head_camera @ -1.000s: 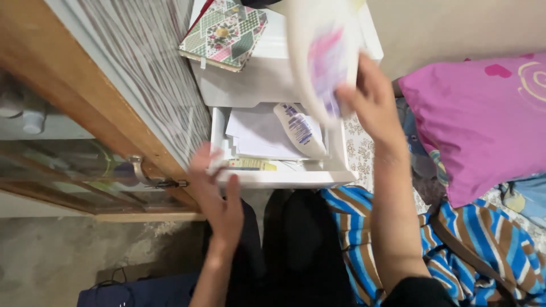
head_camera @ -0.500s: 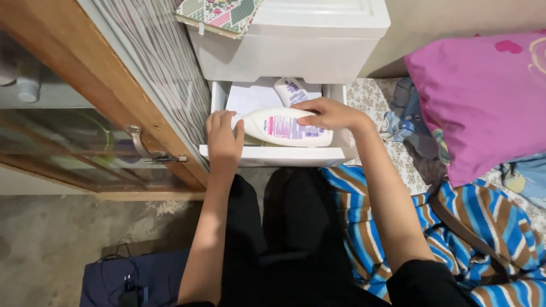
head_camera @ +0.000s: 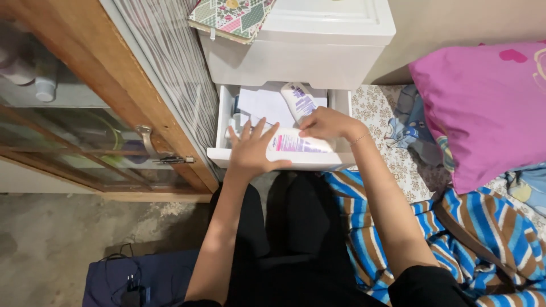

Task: The person organizes various items in a bedroom by placing bottles, a laptop, glasses, a hairbrush, and a bag into drawers and on a cabinet. They also pick up a package of wipes from the floor and open it.

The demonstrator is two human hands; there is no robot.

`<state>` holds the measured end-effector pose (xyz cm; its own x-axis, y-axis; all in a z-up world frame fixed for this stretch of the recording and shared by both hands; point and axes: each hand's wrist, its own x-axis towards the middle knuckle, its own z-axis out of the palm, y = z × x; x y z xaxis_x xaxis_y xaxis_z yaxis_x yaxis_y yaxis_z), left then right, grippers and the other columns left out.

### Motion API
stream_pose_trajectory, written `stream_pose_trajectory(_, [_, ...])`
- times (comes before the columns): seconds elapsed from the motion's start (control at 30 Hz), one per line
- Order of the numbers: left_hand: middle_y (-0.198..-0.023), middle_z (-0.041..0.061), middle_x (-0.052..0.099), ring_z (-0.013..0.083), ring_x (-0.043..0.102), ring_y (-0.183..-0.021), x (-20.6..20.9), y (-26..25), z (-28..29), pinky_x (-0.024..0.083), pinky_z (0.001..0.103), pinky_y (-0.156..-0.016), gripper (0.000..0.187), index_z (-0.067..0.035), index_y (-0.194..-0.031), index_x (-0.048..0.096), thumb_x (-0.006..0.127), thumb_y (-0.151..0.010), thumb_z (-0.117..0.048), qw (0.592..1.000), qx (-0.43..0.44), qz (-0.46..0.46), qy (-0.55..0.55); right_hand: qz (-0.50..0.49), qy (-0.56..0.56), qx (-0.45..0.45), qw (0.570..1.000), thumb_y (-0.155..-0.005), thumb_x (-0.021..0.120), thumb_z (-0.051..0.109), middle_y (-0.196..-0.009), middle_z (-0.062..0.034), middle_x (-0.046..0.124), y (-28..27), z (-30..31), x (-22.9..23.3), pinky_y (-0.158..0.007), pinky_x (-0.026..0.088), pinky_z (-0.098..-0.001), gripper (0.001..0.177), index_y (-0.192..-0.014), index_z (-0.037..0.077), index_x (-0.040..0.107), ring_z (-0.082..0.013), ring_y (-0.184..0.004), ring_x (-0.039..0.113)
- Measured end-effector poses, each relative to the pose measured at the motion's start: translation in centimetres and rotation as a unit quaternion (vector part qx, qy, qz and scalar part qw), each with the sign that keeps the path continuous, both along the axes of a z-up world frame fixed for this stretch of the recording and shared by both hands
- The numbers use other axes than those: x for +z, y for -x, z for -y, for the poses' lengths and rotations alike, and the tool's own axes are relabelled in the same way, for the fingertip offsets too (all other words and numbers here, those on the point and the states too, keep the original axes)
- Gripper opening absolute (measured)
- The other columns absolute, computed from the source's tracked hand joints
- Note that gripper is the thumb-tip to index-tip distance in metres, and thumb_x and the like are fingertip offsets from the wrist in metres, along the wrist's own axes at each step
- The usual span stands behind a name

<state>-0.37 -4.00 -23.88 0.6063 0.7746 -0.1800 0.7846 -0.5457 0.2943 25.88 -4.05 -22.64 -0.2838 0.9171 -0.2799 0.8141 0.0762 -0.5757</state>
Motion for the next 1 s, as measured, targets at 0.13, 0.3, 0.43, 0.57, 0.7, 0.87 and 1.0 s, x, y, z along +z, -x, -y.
stream_pose_trajectory(0.13, [-0.173, -0.001, 0.015, 0.0317, 0.021, -0.156, -1.4, -0.7, -0.3, 0.002, 0.061, -0.128, 0.132, -0.033, -0.165, 0.015, 0.07, -0.059, -0.089, 0.998, -0.033, -0.045, 0.019, 0.022, -0.021, 0.007, 1.0, -0.087, 0.079, 0.038, -0.118, -0.0202, 0.07, 0.6, -0.4, 0.3, -0.088, 0.056, -0.0464, 0.039, -0.116, 0.013, 0.08, -0.0393, -0.102, 0.07])
stream_pose_trajectory(0.3, [-0.174, 0.01, -0.006, 0.0356, -0.004, -0.159, 2.2, -0.6, 2.1, 0.001, 0.058, -0.127, 0.11, -0.025, -0.164, 0.021, 0.085, -0.078, -0.051, 0.997, 0.0, -0.065, -0.048, 0.025, -0.303, -0.105, 0.947, -0.097, 0.069, 0.033, -0.079, -0.006, 0.071, 3.9, -2.2, 3.3, -0.071, 0.055, -0.0428, 0.017, -0.1, 0.018, 0.076, -0.0305, -0.078, 0.071])
stream_pose_trajectory(0.43, [-0.17, 0.017, 0.009, 0.0415, 0.008, -0.156, -5.9, -1.4, -0.4, 0.004, 0.063, -0.123, 0.127, -0.018, -0.163, 0.018, 0.089, -0.066, -0.059, 0.983, -0.048, 0.017, -0.177, 0.01, -0.589, -0.037, 0.807, -0.098, 0.07, 0.016, -0.115, -0.0172, 0.051, 9.1, -6.1, 9.1, -0.09, 0.042, -0.0428, 0.036, -0.125, -0.002, 0.055, -0.0353, -0.103, 0.047])
stream_pose_trajectory(0.57, [-0.168, 0.012, 0.021, 0.0338, 0.014, -0.156, -6.1, -1.1, -0.7, 0.008, 0.065, -0.121, 0.118, -0.019, -0.163, 0.017, 0.082, -0.075, -0.061, 0.988, -0.072, -0.008, -0.133, 0.107, -0.648, -0.023, 0.754, -0.082, 0.083, 0.006, -0.134, -0.0082, 0.057, 11.5, -11.0, 9.9, -0.096, 0.044, -0.0446, 0.06, -0.134, 0.011, 0.055, -0.0349, -0.12, 0.049])
stream_pose_trajectory(0.7, [-0.161, 0.016, 0.039, 0.031, 0.027, -0.154, -6.2, 0.2, 0.2, 0.005, 0.069, -0.12, 0.093, -0.015, -0.15, 0.05, 0.068, -0.08, -0.074, 0.959, -0.087, 0.202, -0.178, 0.074, -0.739, -0.009, 0.67, -0.092, 0.056, -0.026, -0.129, -0.0092, 0.073, 11.9, -9.3, 8.0, -0.107, 0.053, -0.0482, 0.055, -0.133, 0.01, 0.065, -0.0333, -0.12, 0.069])
stream_pose_trajectory(0.87, [-0.152, 0.01, 0.043, 0.0219, 0.045, -0.135, 0.1, 0.4, 2.7, 0.038, 0.037, -0.115, 0.057, -0.006, -0.15, 0.042, 0.044, -0.104, -0.039, 0.761, 0.117, 0.638, 0.026, 0.082, -0.728, -0.029, 0.68, -0.105, 0.057, -0.012, -0.142, -0.0087, 0.063, 13.6, 2.6, 6.9, -0.085, 0.066, -0.0327, 0.041, -0.14, 0.008, 0.061, -0.0308, -0.133, 0.063])
stream_pose_trajectory(1.0, [-0.132, 0.018, 0.063, 0.0237, 0.068, -0.095, 3.1, 0.6, 3.6, 0.057, 0.035, -0.084, 0.048, -0.006, -0.132, 0.043, 0.033, -0.101, -0.042, 0.559, 0.271, 0.781, 0.063, 0.072, -0.63, -0.033, 0.773, -0.107, 0.049, -0.01, -0.142, -0.0182, 0.062, 14.2, 8.9, 4.4, -0.106, 0.061, -0.0423, 0.037, -0.141, 0.002, 0.057, -0.0358, -0.132, 0.064])
